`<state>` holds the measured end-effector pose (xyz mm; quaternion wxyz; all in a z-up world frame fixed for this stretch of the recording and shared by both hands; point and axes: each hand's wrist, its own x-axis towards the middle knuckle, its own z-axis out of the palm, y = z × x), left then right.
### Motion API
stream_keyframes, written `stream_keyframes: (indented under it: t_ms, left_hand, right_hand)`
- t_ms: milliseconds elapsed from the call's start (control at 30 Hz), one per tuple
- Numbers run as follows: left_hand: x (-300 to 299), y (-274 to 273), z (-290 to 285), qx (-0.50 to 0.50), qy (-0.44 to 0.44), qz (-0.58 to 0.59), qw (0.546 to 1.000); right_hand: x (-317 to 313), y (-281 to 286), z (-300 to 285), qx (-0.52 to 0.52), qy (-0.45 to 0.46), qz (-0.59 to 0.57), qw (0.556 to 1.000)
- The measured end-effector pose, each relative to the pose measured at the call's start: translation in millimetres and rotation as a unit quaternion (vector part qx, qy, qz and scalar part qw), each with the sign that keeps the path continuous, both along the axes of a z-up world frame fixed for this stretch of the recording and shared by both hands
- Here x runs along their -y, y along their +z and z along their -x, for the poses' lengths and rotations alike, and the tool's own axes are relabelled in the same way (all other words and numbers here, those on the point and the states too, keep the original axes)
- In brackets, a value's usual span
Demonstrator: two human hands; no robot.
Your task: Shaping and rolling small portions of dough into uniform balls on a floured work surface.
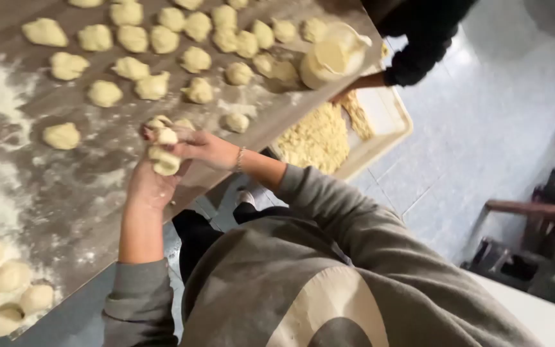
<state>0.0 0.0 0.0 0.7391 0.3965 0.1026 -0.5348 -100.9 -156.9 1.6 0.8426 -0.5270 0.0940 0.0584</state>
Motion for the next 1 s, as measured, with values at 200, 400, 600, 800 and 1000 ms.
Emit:
stream_keyframes:
  t_ms: [200,400,600,800,1000]
  left_hand:
    - [14,2,38,0.127,-0.004,0.043,0.991]
    - [9,-9,66,0.318,0.043,-0.089,0.943]
    - [13,91,84,0.026,0.047,0.046,0.998]
    - [-27,23,84,0.291,0.030,-0.171,0.941]
    - [-51,12,82,-0.040,0.091,-0.054,0.994]
  right_hand:
    - [16,37,35,0.178,-0.130,0.664,0.714]
    - [39,-4,49,-0.025,-0.012,-0.100,0.995]
    - [31,53,63,0.247,-0.047,0.491,0.834]
    - [9,45,62,0.154,0.085,0.066,0.982]
    - [-35,70,60,0.203,0.063,0.339,0.916]
